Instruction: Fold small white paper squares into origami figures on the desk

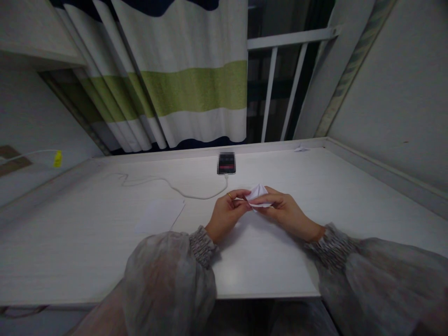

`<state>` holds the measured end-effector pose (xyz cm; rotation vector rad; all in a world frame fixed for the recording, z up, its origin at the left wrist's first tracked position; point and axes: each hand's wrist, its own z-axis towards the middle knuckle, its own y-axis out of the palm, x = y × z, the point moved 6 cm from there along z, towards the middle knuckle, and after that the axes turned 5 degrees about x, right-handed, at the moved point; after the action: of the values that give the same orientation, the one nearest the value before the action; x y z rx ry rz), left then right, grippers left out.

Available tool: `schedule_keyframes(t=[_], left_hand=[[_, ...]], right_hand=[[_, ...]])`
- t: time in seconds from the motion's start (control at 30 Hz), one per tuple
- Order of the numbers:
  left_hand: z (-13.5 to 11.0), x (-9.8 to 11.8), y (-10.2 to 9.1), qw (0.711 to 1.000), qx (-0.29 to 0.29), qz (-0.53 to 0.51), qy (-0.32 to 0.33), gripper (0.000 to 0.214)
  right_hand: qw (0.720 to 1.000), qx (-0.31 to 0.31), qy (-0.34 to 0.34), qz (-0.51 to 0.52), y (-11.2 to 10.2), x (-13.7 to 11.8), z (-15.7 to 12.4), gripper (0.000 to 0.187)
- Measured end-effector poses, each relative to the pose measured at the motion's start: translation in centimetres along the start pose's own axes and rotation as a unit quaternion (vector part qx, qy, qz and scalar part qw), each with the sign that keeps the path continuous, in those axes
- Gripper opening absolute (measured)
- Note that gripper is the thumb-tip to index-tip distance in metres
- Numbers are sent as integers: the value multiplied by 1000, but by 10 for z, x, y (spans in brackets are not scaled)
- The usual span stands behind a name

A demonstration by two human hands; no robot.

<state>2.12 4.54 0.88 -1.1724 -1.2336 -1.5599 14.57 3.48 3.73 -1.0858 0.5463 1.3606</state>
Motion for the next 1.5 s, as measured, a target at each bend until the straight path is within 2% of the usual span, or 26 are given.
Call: schedule_keyframes(t=[0.27,0.4,0.83,1.1,1.33,1.5], left_hand=[[-1,4,2,1000,-3,-11,5,31],[-3,4,2,1000,-7,-24,-1,30],[1,2,0,1000,12,-27,-7,28],[-1,3,2,1000,-1,-17,-5,24],[-2,3,2,1000,-2,-4,-13,24],[-1,2,0,1000,17,4,-17,26]], right_hand=[[999,1,-33,-4,-1,-1,1,7],[1000,16,-20,9,-2,3,1,1],[999,2,-24,32,0,-3,-1,3],[998,-19,-48,45,1,-2,-3,5],[996,-51,-77,5,3,-6,-6,11],[988,-53,-127,-76,3,-14,-7,17]])
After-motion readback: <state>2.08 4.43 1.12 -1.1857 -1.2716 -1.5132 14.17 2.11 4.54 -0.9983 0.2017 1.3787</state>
